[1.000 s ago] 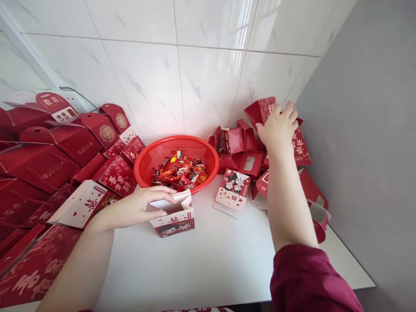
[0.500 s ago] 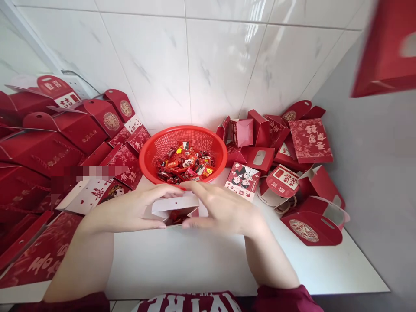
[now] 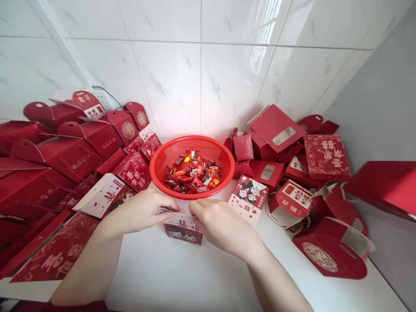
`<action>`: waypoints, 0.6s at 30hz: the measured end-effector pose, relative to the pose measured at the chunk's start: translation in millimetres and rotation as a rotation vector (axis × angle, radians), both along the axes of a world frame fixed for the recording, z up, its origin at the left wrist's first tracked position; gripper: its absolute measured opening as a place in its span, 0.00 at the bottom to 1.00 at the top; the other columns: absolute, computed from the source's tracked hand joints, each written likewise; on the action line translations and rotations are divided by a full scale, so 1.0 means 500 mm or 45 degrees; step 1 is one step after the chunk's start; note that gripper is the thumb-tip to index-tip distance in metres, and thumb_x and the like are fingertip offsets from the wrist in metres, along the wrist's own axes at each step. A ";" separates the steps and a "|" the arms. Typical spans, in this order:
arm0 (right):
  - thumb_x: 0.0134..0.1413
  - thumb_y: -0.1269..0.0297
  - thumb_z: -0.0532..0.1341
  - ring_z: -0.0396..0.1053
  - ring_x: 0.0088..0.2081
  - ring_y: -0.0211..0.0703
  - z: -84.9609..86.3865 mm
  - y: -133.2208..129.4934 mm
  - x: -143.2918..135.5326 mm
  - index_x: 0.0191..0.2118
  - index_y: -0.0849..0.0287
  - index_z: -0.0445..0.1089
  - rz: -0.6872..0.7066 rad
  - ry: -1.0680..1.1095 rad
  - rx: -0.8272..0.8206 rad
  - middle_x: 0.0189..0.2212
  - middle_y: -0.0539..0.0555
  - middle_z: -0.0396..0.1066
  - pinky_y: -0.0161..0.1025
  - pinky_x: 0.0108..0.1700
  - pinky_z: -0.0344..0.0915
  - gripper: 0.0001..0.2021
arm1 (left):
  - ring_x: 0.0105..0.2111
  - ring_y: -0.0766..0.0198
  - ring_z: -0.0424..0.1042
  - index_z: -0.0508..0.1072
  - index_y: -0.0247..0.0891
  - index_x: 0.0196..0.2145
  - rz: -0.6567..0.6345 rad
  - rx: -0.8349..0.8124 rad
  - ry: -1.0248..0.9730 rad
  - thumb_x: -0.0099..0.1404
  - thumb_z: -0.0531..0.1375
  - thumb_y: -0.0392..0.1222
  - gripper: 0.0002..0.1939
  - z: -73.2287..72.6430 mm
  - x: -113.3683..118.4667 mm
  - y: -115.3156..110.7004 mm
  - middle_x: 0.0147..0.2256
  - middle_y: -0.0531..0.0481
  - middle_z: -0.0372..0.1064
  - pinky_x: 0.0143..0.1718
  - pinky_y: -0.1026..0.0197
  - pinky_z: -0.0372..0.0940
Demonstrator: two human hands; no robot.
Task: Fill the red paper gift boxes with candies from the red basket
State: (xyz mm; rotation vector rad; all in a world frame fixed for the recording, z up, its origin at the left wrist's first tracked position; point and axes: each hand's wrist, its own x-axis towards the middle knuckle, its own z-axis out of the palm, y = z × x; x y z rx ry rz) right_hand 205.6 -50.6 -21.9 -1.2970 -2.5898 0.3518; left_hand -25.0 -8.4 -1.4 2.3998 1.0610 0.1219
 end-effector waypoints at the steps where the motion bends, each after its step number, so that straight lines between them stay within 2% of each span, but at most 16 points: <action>1: 0.62 0.71 0.55 0.60 0.26 0.36 -0.002 0.000 -0.002 0.32 0.57 0.60 0.016 0.012 0.007 0.28 0.47 0.66 0.35 0.27 0.49 0.06 | 0.33 0.64 0.74 0.77 0.43 0.34 -0.024 0.014 0.013 0.63 0.54 0.34 0.12 -0.003 0.003 -0.001 0.32 0.56 0.77 0.36 0.64 0.60; 3: 0.61 0.71 0.56 0.58 0.25 0.35 -0.006 -0.001 -0.003 0.32 0.57 0.59 0.047 0.021 -0.022 0.30 0.47 0.65 0.35 0.26 0.48 0.06 | 0.27 0.65 0.71 0.75 0.40 0.28 -0.062 0.033 0.052 0.61 0.53 0.31 0.12 -0.015 0.011 -0.006 0.26 0.55 0.74 0.30 0.64 0.57; 5: 0.59 0.65 0.60 0.58 0.25 0.35 -0.008 -0.002 0.001 0.32 0.57 0.59 0.084 0.034 -0.082 0.31 0.48 0.65 0.34 0.26 0.48 0.08 | 0.26 0.63 0.71 0.72 0.39 0.26 -0.064 0.043 0.095 0.62 0.53 0.32 0.11 -0.029 0.019 -0.014 0.25 0.53 0.73 0.27 0.63 0.54; 8: 0.58 0.55 0.62 0.61 0.28 0.36 -0.007 -0.002 0.009 0.32 0.57 0.59 0.121 0.071 -0.176 0.33 0.48 0.65 0.34 0.28 0.50 0.13 | 0.31 0.60 0.73 0.72 0.39 0.32 -0.009 0.046 0.085 0.66 0.52 0.36 0.10 -0.046 0.025 -0.028 0.31 0.51 0.75 0.29 0.62 0.56; 10: 0.64 0.58 0.57 0.61 0.27 0.36 -0.008 0.000 0.010 0.33 0.56 0.58 0.091 0.094 -0.240 0.30 0.47 0.66 0.34 0.27 0.49 0.10 | 0.36 0.59 0.74 0.72 0.40 0.38 0.004 0.025 0.033 0.67 0.54 0.41 0.08 -0.054 0.021 -0.035 0.36 0.51 0.75 0.33 0.63 0.58; 12: 0.66 0.64 0.52 0.59 0.25 0.35 -0.012 0.003 0.007 0.35 0.56 0.58 0.045 0.109 -0.283 0.28 0.46 0.66 0.34 0.25 0.48 0.06 | 0.36 0.60 0.73 0.72 0.40 0.39 -0.010 -0.039 -0.008 0.67 0.55 0.46 0.09 -0.060 0.014 -0.038 0.36 0.51 0.75 0.35 0.64 0.58; 15: 0.65 0.66 0.53 0.60 0.25 0.36 -0.015 0.007 0.002 0.38 0.55 0.59 0.059 0.108 -0.286 0.28 0.46 0.67 0.34 0.25 0.49 0.02 | 0.29 0.65 0.70 0.71 0.38 0.31 0.004 -0.092 0.012 0.72 0.49 0.46 0.16 -0.062 -0.002 -0.038 0.29 0.53 0.72 0.31 0.64 0.56; 18: 0.65 0.64 0.54 0.63 0.26 0.37 -0.006 0.007 0.011 0.36 0.55 0.60 0.072 0.102 -0.272 0.29 0.48 0.70 0.34 0.27 0.52 0.04 | 0.24 0.67 0.66 0.69 0.37 0.24 0.031 -0.031 0.087 0.73 0.47 0.45 0.22 -0.036 -0.032 -0.042 0.23 0.54 0.68 0.28 0.64 0.54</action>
